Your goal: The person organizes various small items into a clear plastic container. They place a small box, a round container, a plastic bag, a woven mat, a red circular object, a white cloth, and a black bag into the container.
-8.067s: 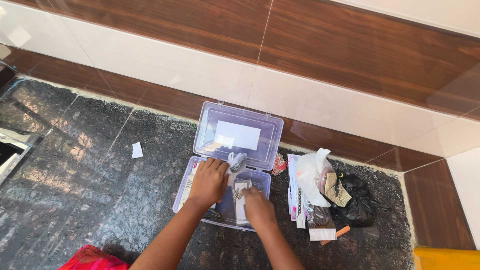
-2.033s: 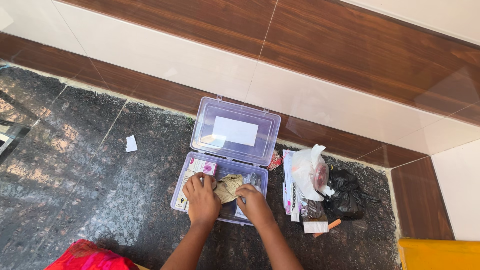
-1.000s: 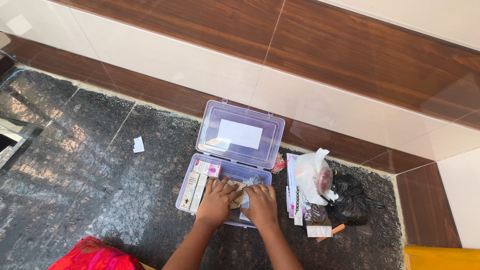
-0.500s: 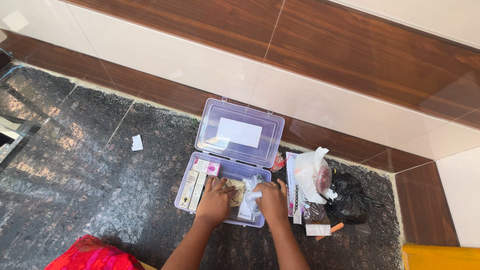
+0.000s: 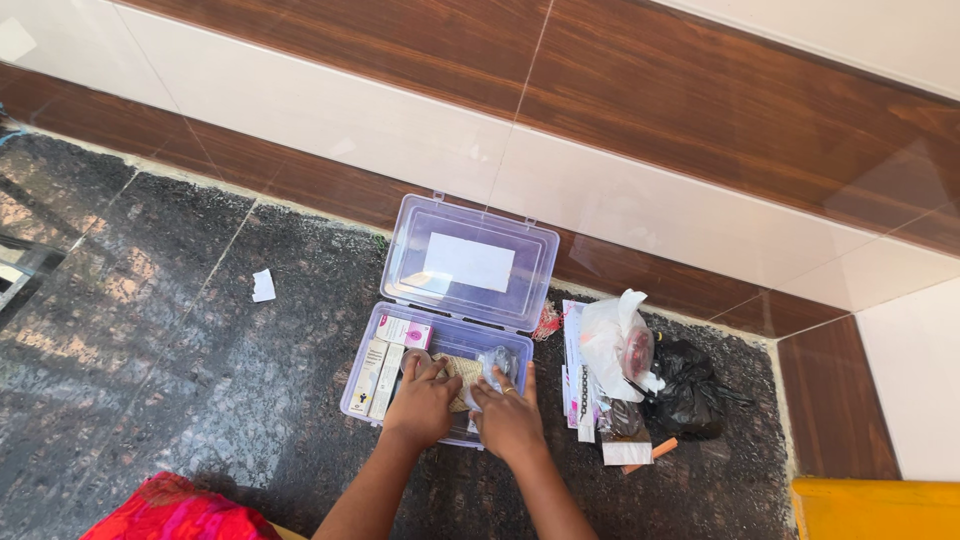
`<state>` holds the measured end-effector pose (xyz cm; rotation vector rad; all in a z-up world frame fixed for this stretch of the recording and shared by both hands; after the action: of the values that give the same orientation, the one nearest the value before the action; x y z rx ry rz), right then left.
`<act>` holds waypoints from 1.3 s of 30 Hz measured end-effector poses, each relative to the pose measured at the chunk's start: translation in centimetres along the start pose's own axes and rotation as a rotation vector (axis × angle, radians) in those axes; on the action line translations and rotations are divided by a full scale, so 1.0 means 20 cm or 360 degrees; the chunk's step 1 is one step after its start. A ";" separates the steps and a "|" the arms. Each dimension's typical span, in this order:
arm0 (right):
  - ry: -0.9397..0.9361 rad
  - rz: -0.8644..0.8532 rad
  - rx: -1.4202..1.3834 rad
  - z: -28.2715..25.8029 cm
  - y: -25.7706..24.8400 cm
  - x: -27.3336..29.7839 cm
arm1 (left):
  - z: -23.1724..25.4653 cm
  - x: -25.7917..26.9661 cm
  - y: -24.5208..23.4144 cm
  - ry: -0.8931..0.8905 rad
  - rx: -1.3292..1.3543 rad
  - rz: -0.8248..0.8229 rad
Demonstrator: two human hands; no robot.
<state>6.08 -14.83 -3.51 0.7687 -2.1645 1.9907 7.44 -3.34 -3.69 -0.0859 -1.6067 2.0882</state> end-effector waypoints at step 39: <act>0.0305 0.0569 -0.1239 0.57 -0.41 0.25 | -0.02 -0.01 -0.06 -0.0138 -0.0023 0.0169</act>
<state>8.26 -27.23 4.39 0.0757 -2.7565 1.0572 8.08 -2.83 -2.75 -0.0879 -1.7022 2.1879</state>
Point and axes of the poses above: each hand's wrist, its own x-axis away from the middle knuckle, its own y-axis out of the palm, z = x × y, the point moved 8 cm from there along -x, towards the middle knuckle, and after that the axes turned 4 degrees about -z, right-handed, at the moved point
